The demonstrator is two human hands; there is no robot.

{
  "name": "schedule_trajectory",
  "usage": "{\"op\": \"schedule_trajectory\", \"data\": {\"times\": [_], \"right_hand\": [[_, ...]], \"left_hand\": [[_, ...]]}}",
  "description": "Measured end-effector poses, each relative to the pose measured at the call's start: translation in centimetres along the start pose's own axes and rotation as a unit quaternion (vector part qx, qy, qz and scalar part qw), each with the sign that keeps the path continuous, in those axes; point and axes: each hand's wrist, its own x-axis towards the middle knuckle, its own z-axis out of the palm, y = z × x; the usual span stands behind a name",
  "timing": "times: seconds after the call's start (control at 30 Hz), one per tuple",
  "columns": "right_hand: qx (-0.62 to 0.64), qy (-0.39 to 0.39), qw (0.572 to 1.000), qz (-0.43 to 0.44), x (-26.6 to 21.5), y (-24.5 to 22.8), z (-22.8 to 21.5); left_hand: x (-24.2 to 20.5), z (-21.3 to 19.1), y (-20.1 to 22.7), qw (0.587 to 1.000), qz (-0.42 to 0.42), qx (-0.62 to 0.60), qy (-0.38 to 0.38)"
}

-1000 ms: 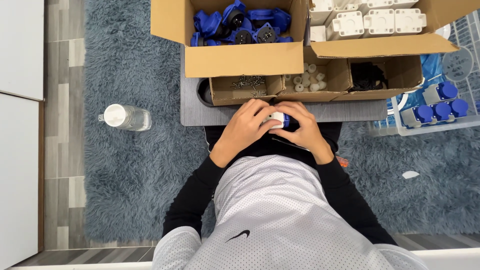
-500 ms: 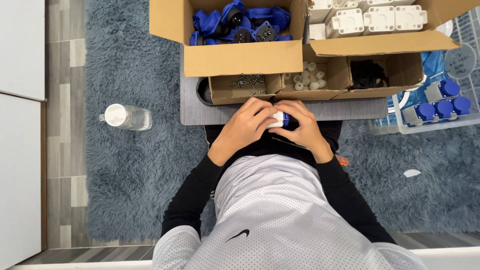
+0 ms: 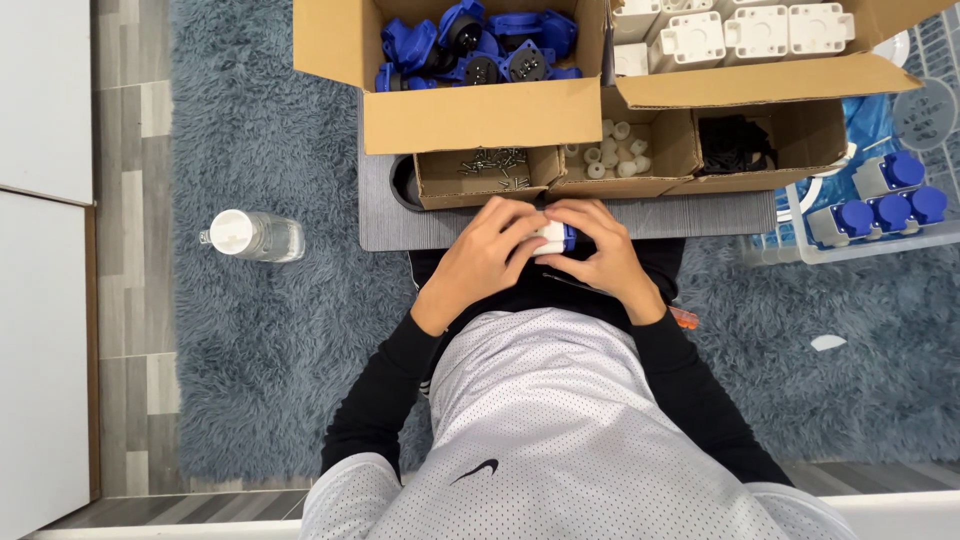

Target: Assembling small hardware components using a manual screwdriver

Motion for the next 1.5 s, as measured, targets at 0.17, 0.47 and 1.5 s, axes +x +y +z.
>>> {"op": "schedule_trajectory", "data": {"times": [0.17, 0.47, 1.5], "right_hand": [[-0.007, 0.000, 1.000, -0.002, -0.4, 0.7, 0.2], [0.000, 0.001, 1.000, 0.005, 0.1, -0.2, 0.0], [0.001, -0.001, 1.000, -0.004, -0.3, 0.3, 0.0]], "left_hand": [[-0.7, 1.3, -0.9, 0.998, -0.007, 0.066, 0.020], [0.2, 0.0, 0.1, 1.000, 0.005, 0.005, -0.001], [0.6, 0.0, 0.2, 0.998, 0.041, 0.021, -0.035]]}}
